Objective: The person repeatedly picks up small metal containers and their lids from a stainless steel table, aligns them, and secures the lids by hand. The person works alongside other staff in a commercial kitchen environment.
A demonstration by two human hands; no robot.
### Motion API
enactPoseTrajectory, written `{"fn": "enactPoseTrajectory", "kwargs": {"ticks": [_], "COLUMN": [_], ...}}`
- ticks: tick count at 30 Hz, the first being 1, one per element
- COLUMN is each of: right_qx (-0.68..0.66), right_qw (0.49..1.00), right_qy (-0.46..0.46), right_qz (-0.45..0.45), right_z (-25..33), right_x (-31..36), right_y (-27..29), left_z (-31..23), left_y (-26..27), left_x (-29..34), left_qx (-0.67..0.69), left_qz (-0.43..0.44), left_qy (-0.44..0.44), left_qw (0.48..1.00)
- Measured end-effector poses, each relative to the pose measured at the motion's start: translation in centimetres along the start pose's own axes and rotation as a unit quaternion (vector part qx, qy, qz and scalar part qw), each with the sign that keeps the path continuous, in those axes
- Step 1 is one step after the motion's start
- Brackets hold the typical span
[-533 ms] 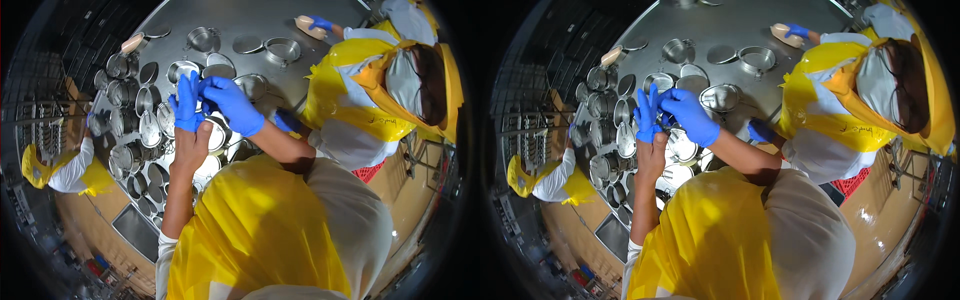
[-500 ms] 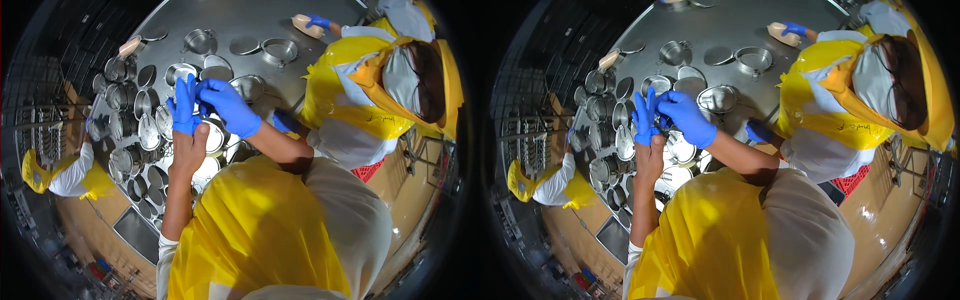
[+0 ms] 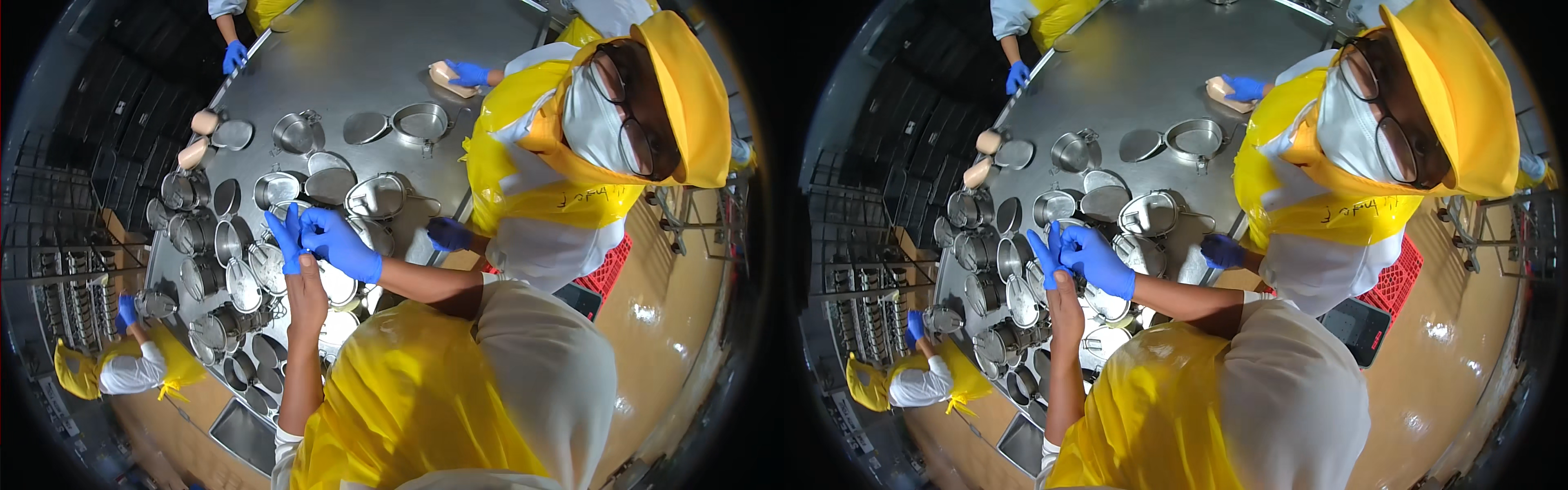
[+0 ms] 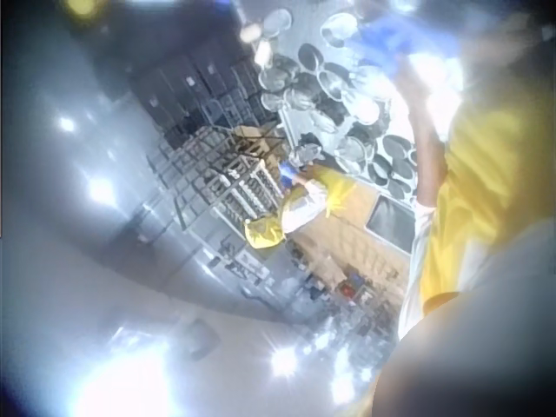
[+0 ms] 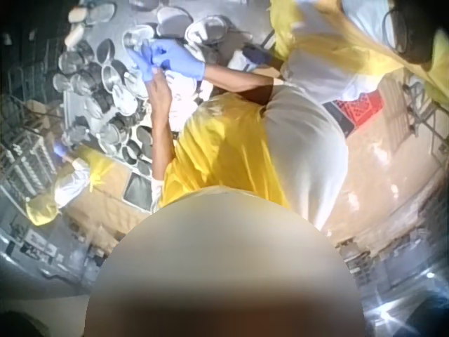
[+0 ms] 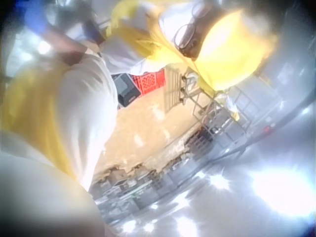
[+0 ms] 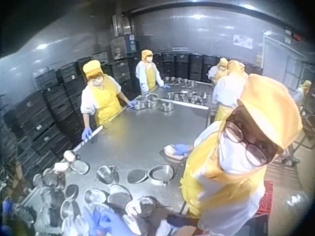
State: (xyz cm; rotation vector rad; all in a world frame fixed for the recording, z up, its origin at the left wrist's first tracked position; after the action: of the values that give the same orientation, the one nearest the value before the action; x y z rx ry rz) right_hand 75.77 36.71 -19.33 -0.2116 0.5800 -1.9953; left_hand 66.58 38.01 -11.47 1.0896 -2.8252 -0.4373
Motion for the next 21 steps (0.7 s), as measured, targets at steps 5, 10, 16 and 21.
{"fn": "enactPoseTrajectory", "kwargs": {"ticks": [5, 10, 16, 21], "right_qx": [-0.018, -0.036, -0.131, -0.206], "right_qw": [0.998, 0.999, 0.975, 0.967], "right_qy": [-0.049, -0.012, -0.075, -0.068], "right_qz": [0.033, 0.023, 0.165, 0.134], "right_z": [0.0, 1.0, 3.1, 4.4], "right_x": [-1.0, -2.9, -1.1, -1.0], "right_y": [2.0, 5.9, 3.8, 1.5], "left_z": [-0.4, -2.1, -5.2, -5.0], "left_y": [0.1, 0.8, -1.0, -0.7], "left_x": [-0.5, -0.9, -1.1, -0.8], "left_qx": [0.018, 0.206, 0.395, 0.509], "left_qz": [0.009, 0.023, 0.088, 0.096], "left_qy": [0.008, 0.064, 0.095, 0.11], "left_qw": [1.0, 0.976, 0.909, 0.849]}}
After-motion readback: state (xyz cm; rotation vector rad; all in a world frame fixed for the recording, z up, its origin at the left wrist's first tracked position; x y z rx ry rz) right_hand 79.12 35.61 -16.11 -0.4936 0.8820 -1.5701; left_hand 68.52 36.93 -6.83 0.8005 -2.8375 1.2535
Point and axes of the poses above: each hand's wrist, its own x-axis away from the middle knuckle, its own y-axis out of the back of the hand, z = x × y, the point moved 6 cm from there along -x, towards the middle knuckle, and after that the axes turned 6 degrees about y, right-handed, at the moved point
